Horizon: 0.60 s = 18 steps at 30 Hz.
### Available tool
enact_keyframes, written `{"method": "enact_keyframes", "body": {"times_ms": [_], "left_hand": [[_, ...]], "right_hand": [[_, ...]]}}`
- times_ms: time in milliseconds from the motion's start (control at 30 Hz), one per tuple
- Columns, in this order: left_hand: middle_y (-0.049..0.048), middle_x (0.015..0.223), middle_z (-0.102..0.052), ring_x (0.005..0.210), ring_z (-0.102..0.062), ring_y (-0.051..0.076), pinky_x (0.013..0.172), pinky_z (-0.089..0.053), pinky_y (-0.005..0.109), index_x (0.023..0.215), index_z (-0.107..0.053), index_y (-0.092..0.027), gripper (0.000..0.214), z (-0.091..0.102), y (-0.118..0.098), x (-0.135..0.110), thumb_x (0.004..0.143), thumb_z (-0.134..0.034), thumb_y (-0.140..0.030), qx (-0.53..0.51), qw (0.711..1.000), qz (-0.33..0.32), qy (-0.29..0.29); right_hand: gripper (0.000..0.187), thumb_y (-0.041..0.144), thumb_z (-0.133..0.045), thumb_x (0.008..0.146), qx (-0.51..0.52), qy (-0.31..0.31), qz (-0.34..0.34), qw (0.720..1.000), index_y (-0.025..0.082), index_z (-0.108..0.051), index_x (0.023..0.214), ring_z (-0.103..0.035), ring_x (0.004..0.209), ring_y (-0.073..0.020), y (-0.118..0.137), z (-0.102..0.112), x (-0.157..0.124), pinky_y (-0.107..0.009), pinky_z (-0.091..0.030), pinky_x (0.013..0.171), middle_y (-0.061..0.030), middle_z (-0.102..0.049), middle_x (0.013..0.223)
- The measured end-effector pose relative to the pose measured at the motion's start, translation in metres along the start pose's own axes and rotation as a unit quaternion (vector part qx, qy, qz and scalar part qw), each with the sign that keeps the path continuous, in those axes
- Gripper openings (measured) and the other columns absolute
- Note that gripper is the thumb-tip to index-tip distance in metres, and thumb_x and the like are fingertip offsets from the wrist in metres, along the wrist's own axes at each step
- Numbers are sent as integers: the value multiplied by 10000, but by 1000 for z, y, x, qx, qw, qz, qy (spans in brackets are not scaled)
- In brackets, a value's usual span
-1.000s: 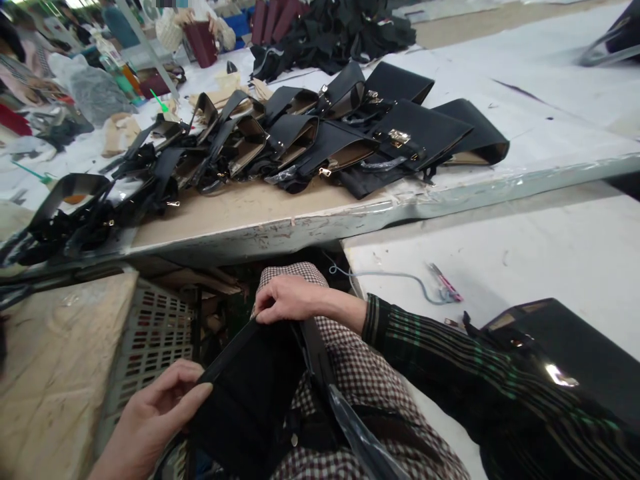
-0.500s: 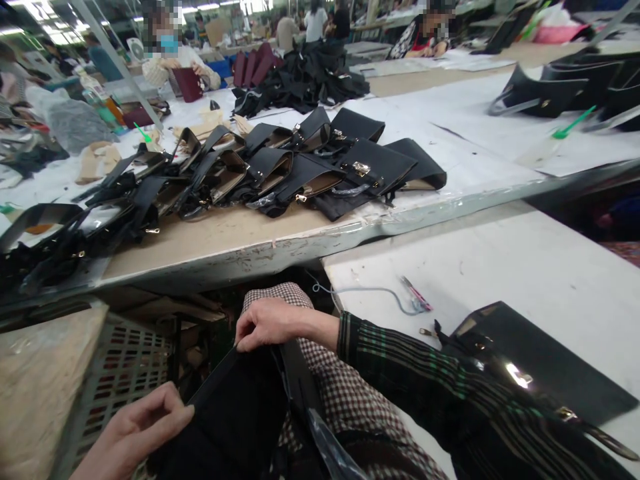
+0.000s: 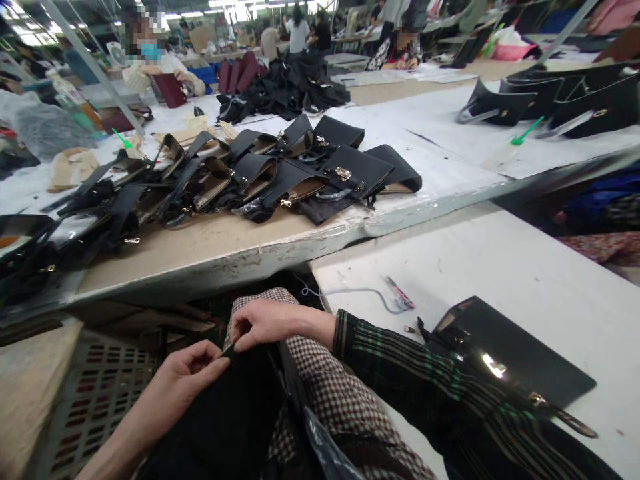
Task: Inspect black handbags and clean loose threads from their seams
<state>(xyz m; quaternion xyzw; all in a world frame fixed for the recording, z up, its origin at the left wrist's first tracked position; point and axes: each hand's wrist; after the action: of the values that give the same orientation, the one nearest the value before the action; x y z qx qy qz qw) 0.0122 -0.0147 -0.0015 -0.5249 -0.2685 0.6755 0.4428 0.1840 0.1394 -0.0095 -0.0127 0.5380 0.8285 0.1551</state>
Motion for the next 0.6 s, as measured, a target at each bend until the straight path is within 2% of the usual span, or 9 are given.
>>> {"method": "enact_keyframes", "body": {"times_ms": [100, 200, 333, 433, 533, 600], "left_hand": [[-59, 626, -428, 586, -350, 98, 528, -262, 206, 756, -557, -162, 337, 0, 1, 1, 845, -623, -480, -8, 1000, 10, 10], [-64, 617, -420, 562, -350, 94, 517, -259, 203, 741, -549, -167, 350, -1, 0, 3, 811, -654, -493, -25, 999, 18, 15], [-66, 611, -419, 552, -367, 91, 515, -277, 194, 712, -560, -165, 357, -4, -3, 7, 768, -698, -490, -40, 999, 25, 3], [-55, 654, -486, 573, -395, 90, 537, -303, 191, 851, -625, -155, 318, -6, -4, 11, 785, -696, -458, -69, 997, 23, 19], [-51, 651, -533, 554, -413, 96, 515, -291, 194, 1063, -638, -172, 395, -9, -8, 14, 821, -655, -483, -72, 996, 40, 41], [-26, 716, -592, 613, -473, 117, 551, -332, 200, 1072, -649, -176, 387, -9, -11, 16, 837, -636, -484, -62, 996, 33, 46]], "right_hand": [[277, 253, -707, 754, 19, -19, -11, 1000, 147, -690, 1009, -627, 892, -157, -5, 8, -11, -235, -466, 785, -30, -703, 978], [304, 253, -696, 772, 48, -2, -12, 999, 146, -696, 1056, -625, 925, -155, -7, 11, -20, -236, -458, 838, -30, -705, 1009], [298, 375, -706, 778, 34, 4, -45, 998, 180, -737, 1001, -600, 777, -126, -7, 10, -21, -202, -439, 694, 17, -700, 850], [288, 405, -700, 779, 25, 0, -60, 998, 189, -755, 961, -573, 718, -111, -5, 9, -19, -188, -405, 626, 30, -690, 789], [248, 353, -682, 793, 14, -1, -66, 998, 175, -759, 948, -572, 705, -107, -2, 9, -17, -186, -391, 609, 26, -699, 781], [237, 333, -673, 795, -2, -3, -59, 998, 162, -757, 935, -577, 701, -107, 0, 8, -17, -186, -389, 606, 21, -700, 772]]}}
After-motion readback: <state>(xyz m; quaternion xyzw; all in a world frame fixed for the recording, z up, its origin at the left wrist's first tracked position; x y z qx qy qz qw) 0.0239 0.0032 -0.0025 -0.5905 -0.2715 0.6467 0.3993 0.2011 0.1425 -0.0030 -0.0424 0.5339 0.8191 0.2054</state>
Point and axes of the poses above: each hand's wrist, its own x-axis towards the middle knuckle, its own z-axis out of the back of the hand, y = z × x
